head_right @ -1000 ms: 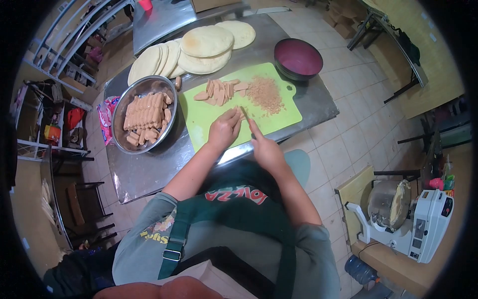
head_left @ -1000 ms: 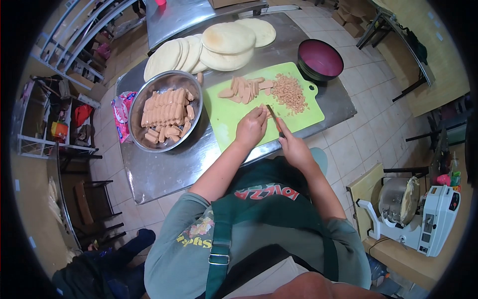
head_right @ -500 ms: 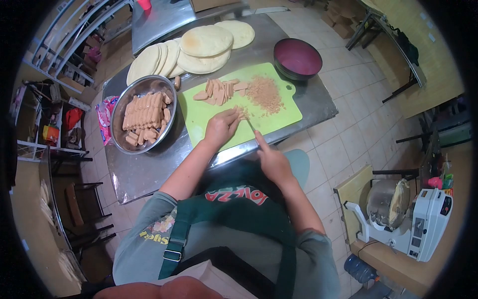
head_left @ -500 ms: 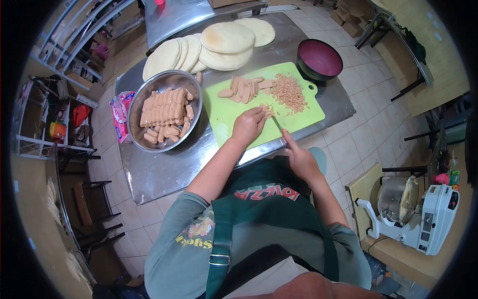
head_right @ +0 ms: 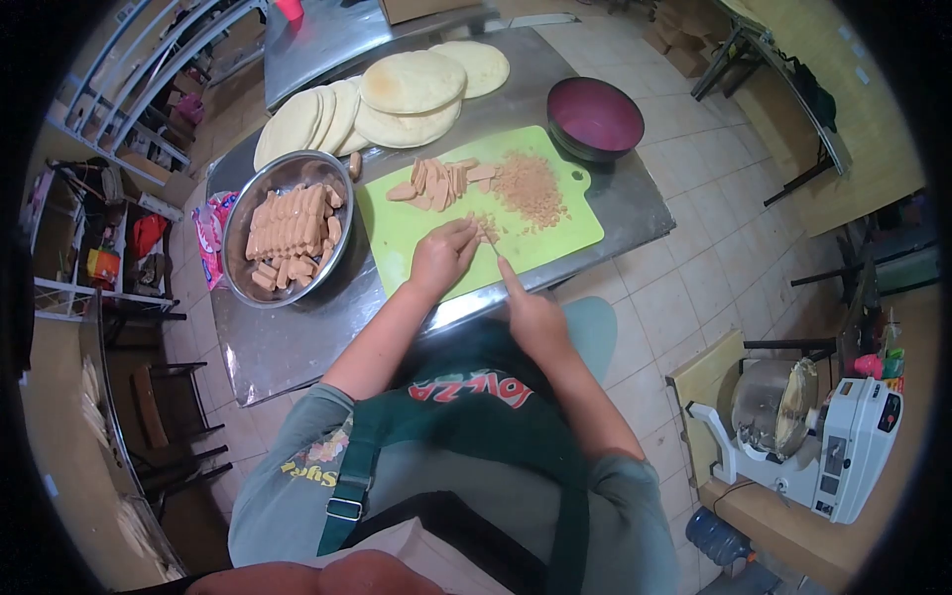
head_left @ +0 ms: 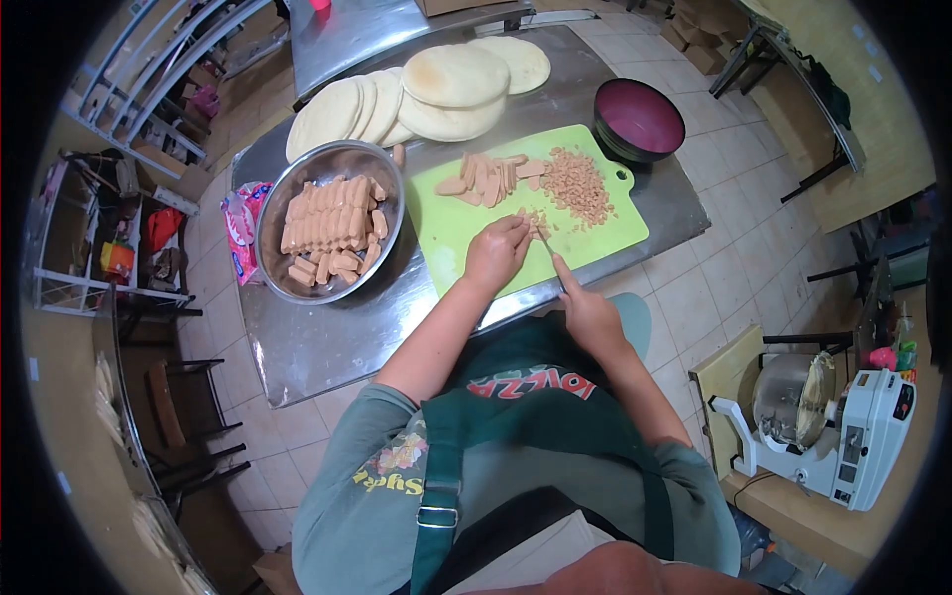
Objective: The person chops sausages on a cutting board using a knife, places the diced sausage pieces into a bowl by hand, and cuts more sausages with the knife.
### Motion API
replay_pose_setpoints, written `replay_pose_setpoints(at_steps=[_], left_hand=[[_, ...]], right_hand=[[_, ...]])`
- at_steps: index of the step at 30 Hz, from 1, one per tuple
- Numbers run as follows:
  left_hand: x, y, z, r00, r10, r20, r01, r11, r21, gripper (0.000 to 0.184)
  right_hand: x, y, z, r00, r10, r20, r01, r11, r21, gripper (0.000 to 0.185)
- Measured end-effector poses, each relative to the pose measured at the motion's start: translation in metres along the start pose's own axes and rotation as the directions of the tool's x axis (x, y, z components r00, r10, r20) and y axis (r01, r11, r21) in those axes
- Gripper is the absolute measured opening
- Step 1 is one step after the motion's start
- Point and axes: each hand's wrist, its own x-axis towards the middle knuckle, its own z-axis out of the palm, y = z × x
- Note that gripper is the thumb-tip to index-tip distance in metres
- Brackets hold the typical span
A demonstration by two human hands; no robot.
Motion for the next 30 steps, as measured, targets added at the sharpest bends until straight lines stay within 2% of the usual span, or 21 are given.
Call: replay_pose_setpoints(at_steps=[6,8,9,11,15,17,20,23,30], left_hand=[[0.0,-0.004,-0.002,1.0,0.028,0.004,-0.028,0.999,-0.022,0.014],[0.001,-0.006,-0.003,0.999,0.029,0.014,-0.028,0.999,-0.029,0.014],[0.0,-0.006,-0.003,0.999,0.028,0.025,-0.027,0.999,-0.037,0.014],[0.0,-0.007,-0.002,0.999,0.039,0.014,-0.038,0.999,-0.038,0.014],[0.0,-0.009,-0.003,0.998,0.06,0.022,-0.059,0.997,-0.054,0.014],[0.0,-0.008,-0.002,0.998,0.056,0.01,-0.056,0.997,-0.051,0.013],[-0.003,-0.006,-0.001,0.999,0.041,-0.01,-0.042,0.998,-0.039,0.013],[-0.002,-0.005,-0.001,0.999,0.024,-0.025,-0.024,0.999,-0.029,0.013],[-0.004,-0.004,0.0,0.999,0.024,-0.032,-0.024,1.0,-0.02,0.013]], right_hand=[[-0.011,0.009,-0.01,1.0,-0.014,0.005,0.014,0.998,0.062,0.058],[-0.002,0.011,-0.012,0.991,-0.092,-0.099,0.108,0.981,0.162,0.058],[0.003,0.007,-0.016,0.991,-0.093,-0.098,0.108,0.981,0.16,0.058],[0.016,-0.005,-0.024,0.999,-0.047,0.005,0.047,0.995,0.085,0.058],[0.041,-0.007,-0.013,0.995,-0.102,0.008,0.102,0.995,0.019,0.059],[0.045,-0.009,-0.014,0.996,-0.047,0.077,0.052,0.997,-0.056,0.059],[0.032,-0.003,-0.012,0.996,-0.084,0.02,0.085,0.995,-0.047,0.06],[0.01,0.001,-0.014,0.998,-0.067,0.013,0.067,0.998,0.02,0.059],[-0.013,0.009,-0.015,0.999,-0.009,0.044,0.008,0.999,0.038,0.057]])
